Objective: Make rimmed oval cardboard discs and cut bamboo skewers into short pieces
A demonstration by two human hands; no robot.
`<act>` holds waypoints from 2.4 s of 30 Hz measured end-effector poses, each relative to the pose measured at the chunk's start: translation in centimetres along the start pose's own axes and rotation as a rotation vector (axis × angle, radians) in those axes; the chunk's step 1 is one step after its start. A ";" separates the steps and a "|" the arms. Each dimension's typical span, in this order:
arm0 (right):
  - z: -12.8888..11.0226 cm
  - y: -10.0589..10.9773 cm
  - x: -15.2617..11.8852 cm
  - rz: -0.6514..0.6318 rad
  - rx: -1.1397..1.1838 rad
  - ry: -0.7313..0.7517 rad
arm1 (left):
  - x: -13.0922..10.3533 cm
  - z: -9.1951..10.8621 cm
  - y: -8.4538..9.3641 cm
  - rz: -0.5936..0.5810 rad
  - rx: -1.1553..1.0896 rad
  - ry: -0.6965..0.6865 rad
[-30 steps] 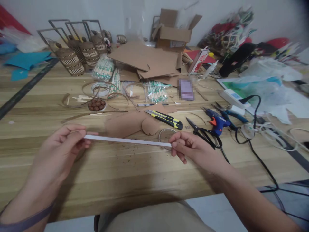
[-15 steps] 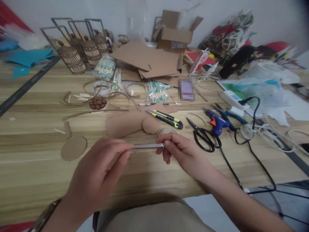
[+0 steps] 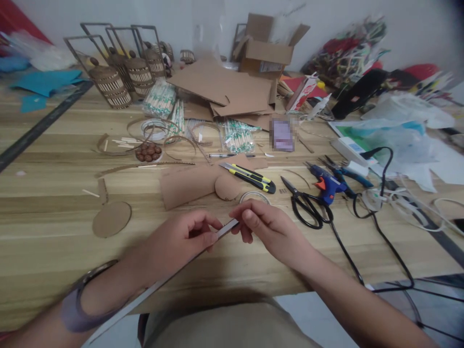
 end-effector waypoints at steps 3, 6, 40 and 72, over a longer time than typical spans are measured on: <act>0.9 -0.2 0.0 -0.009 0.074 -0.081 | 0.4 -0.4 -0.3 -0.079 -0.125 0.054; 1.9 -0.6 0.1 -0.008 0.223 -0.153 | 0.3 -0.4 -0.7 -0.188 -0.204 0.080; 3.7 -0.7 0.7 0.362 0.384 -0.089 | 2.4 -0.8 -1.1 0.189 -0.382 -0.010; 3.8 -1.1 0.1 0.339 0.179 -0.089 | 2.6 -2.0 -1.7 0.147 -0.422 0.122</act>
Point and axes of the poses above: each hand's wrist, its own x-axis towards the middle knuckle, its own y-axis out of the back of the hand, z = x × y, the point moved 7 cm from there along x, towards the middle knuckle, and after that the axes turned 15 degrees about y, right-handed, at the moved point
